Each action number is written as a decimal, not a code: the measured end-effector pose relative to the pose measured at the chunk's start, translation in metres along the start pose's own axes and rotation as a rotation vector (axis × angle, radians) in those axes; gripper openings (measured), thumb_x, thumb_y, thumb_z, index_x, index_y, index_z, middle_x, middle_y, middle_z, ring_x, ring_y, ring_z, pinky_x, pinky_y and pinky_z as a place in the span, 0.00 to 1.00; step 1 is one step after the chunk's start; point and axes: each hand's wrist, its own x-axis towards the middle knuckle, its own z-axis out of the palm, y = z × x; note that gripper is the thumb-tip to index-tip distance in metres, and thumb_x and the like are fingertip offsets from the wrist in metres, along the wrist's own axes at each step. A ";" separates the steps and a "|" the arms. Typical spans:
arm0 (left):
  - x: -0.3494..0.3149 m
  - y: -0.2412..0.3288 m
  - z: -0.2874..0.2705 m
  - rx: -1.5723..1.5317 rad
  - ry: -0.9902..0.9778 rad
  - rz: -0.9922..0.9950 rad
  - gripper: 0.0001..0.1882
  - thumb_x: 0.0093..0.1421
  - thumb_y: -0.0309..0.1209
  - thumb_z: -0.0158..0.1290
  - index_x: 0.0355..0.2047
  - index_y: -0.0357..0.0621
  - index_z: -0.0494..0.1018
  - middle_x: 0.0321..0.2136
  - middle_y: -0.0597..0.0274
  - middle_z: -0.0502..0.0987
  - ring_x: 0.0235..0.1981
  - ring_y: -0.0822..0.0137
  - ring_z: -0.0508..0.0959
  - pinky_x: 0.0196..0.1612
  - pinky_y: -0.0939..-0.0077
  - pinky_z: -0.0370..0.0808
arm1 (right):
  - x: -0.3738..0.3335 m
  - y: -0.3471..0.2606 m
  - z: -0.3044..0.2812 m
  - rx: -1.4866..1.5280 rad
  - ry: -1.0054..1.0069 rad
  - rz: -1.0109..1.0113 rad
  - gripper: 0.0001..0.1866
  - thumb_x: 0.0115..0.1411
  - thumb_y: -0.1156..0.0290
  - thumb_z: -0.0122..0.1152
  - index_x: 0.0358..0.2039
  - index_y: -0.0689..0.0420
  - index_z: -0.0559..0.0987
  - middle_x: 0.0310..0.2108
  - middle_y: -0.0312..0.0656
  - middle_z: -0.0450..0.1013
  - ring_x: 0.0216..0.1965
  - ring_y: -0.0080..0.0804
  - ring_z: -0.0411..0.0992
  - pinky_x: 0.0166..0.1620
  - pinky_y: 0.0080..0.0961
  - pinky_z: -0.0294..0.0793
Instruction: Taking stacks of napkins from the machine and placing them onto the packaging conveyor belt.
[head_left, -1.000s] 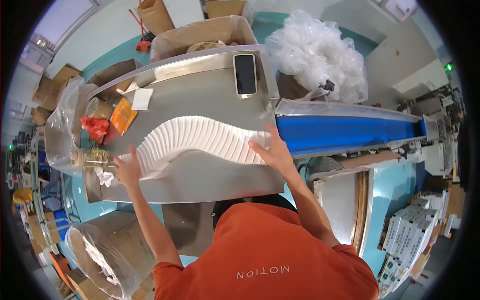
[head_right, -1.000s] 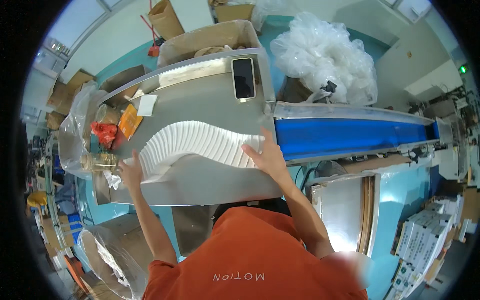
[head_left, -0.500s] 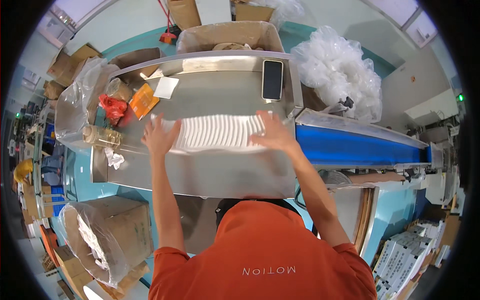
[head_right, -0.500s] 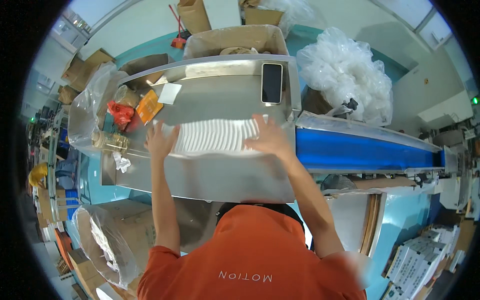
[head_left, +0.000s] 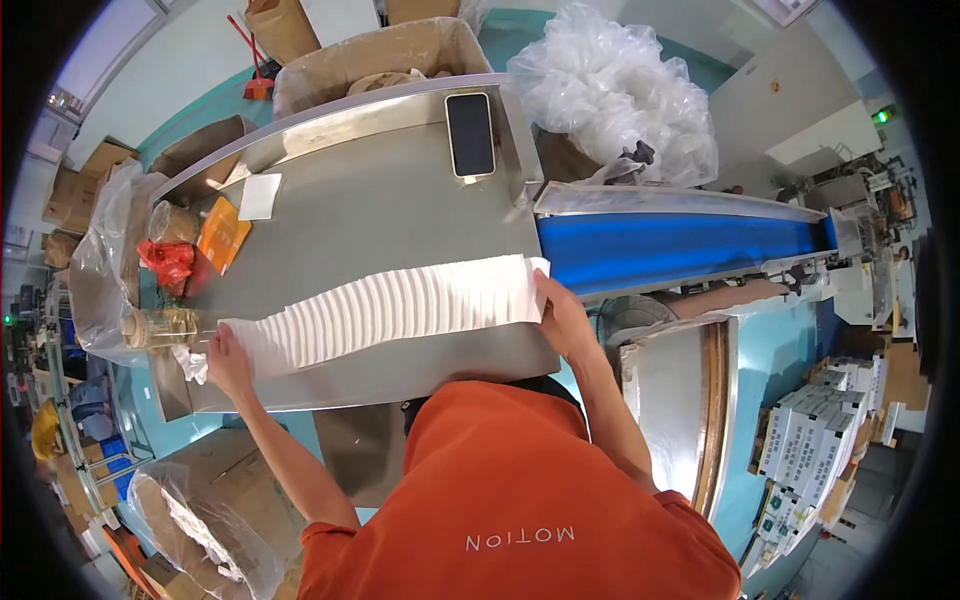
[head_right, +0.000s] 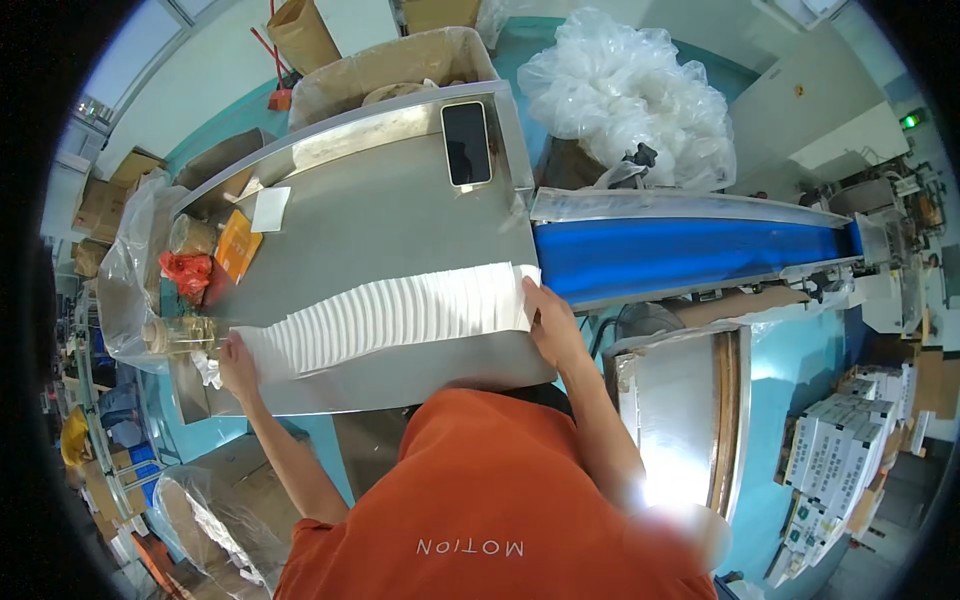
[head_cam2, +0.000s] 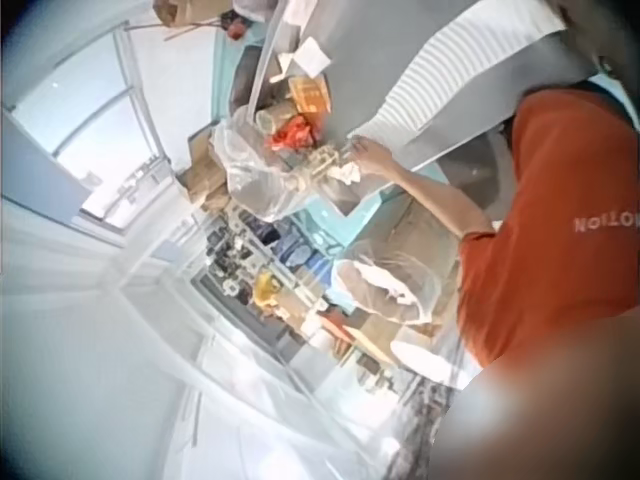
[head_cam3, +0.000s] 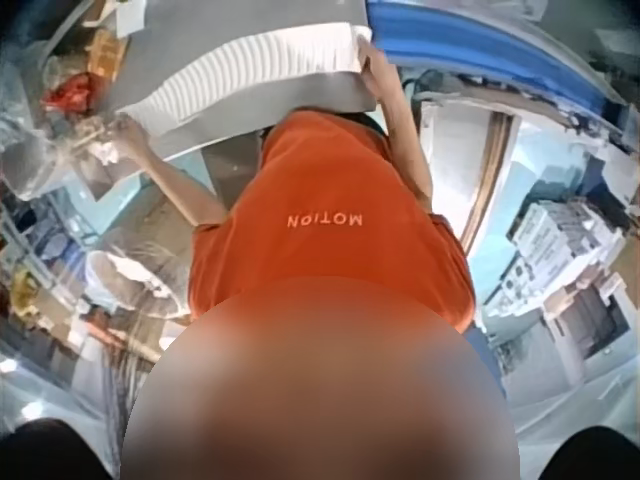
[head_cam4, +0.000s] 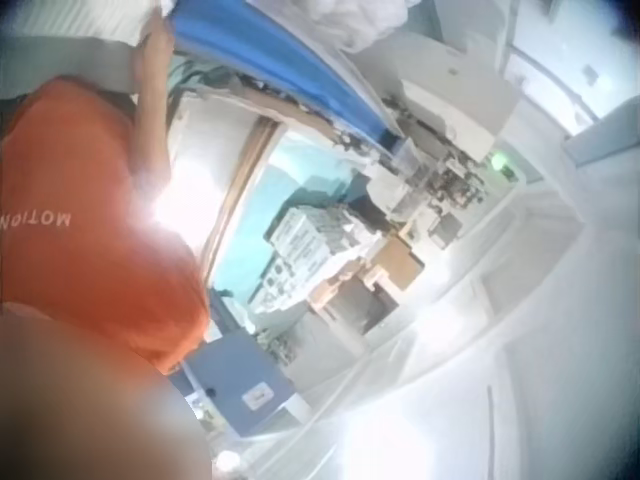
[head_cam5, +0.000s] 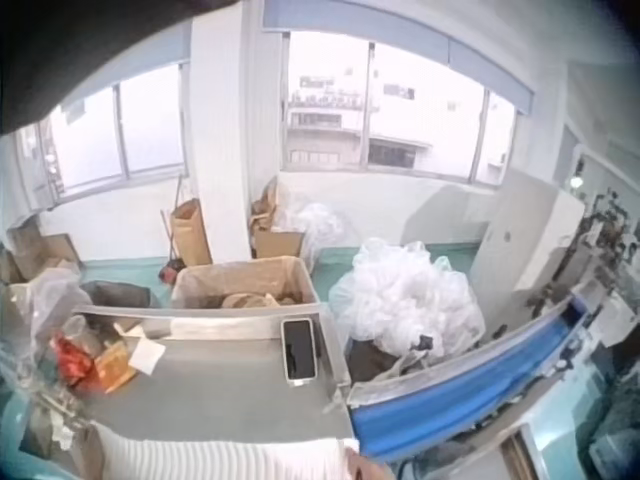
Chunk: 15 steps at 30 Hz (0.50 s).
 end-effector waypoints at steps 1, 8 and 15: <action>-0.008 0.005 -0.001 -0.076 -0.016 -0.020 0.24 0.68 0.48 0.43 0.47 0.40 0.74 0.36 0.46 0.80 0.38 0.44 0.79 0.41 0.56 0.73 | -0.022 -0.028 0.006 0.217 -0.057 0.309 0.17 0.60 0.66 0.60 0.46 0.63 0.77 0.38 0.39 0.76 0.37 0.26 0.73 0.39 0.20 0.70; -0.018 0.043 0.009 -0.035 -0.126 -0.064 0.26 0.68 0.48 0.42 0.51 0.37 0.71 0.39 0.42 0.79 0.42 0.43 0.78 0.44 0.56 0.73 | -0.005 -0.009 -0.030 -0.003 0.174 0.068 0.21 0.65 0.60 0.56 0.48 0.66 0.72 0.38 0.40 0.75 0.39 0.27 0.72 0.47 0.24 0.71; -0.025 0.057 0.006 0.061 0.022 0.105 0.29 0.67 0.50 0.44 0.58 0.40 0.65 0.50 0.43 0.74 0.51 0.42 0.74 0.52 0.54 0.70 | -0.026 -0.023 0.006 -0.221 -0.029 -0.073 0.19 0.66 0.61 0.54 0.48 0.65 0.74 0.43 0.47 0.75 0.43 0.30 0.73 0.49 0.21 0.69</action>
